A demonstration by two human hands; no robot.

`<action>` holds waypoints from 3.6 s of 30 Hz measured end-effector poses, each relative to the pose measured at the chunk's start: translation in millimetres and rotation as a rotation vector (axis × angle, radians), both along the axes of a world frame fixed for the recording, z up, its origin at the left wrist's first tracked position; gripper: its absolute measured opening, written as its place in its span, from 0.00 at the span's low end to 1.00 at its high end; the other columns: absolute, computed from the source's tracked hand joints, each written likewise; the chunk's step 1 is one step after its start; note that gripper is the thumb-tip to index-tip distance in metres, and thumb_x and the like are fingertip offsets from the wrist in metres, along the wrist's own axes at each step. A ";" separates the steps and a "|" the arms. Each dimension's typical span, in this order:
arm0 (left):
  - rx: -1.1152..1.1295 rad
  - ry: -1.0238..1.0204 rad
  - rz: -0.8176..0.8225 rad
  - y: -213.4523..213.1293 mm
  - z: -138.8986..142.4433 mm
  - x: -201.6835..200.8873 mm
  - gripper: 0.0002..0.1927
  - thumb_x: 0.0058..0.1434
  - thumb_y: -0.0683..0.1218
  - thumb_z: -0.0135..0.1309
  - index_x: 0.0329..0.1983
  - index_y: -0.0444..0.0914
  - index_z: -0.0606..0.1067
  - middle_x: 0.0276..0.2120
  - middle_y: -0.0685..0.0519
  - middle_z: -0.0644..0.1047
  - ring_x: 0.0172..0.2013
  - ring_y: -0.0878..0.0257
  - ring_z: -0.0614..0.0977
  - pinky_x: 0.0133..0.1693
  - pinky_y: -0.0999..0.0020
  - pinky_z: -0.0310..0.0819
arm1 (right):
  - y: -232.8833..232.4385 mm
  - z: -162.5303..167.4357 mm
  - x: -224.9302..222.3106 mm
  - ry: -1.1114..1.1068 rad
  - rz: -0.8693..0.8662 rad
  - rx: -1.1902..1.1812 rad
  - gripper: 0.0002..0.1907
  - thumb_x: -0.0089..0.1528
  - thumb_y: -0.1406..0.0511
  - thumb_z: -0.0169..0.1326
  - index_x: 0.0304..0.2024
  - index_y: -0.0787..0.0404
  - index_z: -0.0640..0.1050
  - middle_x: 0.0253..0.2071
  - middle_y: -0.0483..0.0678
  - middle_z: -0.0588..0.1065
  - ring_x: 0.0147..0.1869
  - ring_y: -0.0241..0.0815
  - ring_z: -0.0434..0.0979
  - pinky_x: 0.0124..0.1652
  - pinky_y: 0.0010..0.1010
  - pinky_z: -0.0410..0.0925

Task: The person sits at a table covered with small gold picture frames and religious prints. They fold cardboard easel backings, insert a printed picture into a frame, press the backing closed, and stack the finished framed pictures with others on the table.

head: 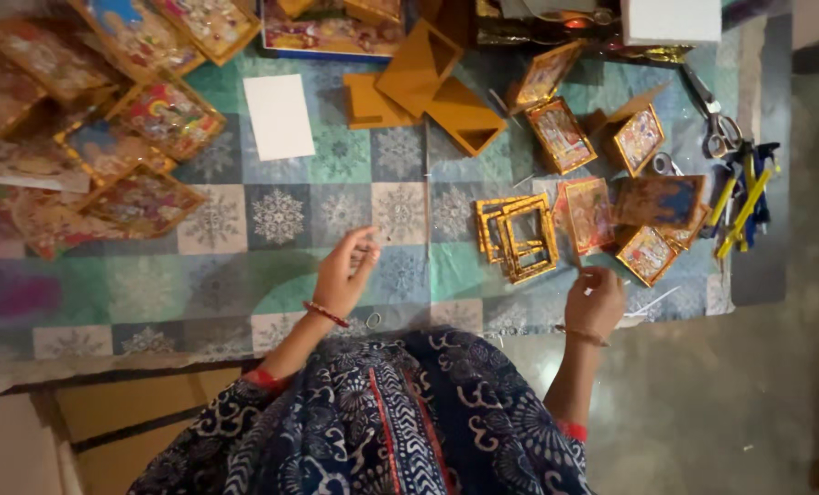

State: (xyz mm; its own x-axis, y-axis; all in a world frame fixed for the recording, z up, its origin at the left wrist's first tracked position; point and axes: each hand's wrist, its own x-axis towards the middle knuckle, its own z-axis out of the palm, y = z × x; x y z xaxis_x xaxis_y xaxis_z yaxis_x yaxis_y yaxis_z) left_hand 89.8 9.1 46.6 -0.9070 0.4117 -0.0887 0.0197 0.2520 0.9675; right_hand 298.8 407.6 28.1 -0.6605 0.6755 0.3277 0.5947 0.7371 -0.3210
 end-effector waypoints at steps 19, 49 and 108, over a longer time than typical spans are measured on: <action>-0.059 -0.086 -0.117 1.5 -20.4 10.2 0.20 0.69 0.52 0.53 0.62 0.42 0.72 0.42 0.50 0.83 0.40 0.61 0.86 0.41 0.66 0.81 | -120.2 23.5 -69.0 0.133 0.224 -0.065 0.15 0.55 0.64 0.69 0.44 0.58 0.81 0.48 0.51 0.78 0.54 0.55 0.76 0.53 0.45 0.69; 0.176 -0.413 0.046 6.1 -19.0 -28.3 0.28 0.65 0.53 0.54 0.66 0.39 0.69 0.47 0.50 0.81 0.43 0.63 0.85 0.40 0.69 0.83 | -201.1 27.7 -164.4 0.328 0.201 -1.237 0.14 0.66 0.63 0.60 0.47 0.69 0.82 0.35 0.46 0.82 0.37 0.35 0.82 0.36 0.26 0.75; 0.178 -0.092 0.137 -16.8 -82.8 -52.8 0.40 0.51 0.33 0.62 0.69 0.40 0.66 0.52 0.49 0.75 0.51 0.60 0.81 0.47 0.66 0.82 | 60.6 145.7 -379.5 0.505 0.475 -1.312 0.11 0.59 0.70 0.58 0.45 0.64 0.80 0.31 0.47 0.76 0.32 0.39 0.77 0.34 0.32 0.74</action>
State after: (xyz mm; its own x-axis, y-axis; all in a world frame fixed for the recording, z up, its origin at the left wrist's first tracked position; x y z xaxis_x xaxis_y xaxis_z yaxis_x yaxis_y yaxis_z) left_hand 37.0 -7.7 -36.2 -0.9470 0.3016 -0.1102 -0.0928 0.0716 0.9931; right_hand -80.8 468.2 173.9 -0.9033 0.4224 -0.0743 0.0130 -0.1461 -0.9892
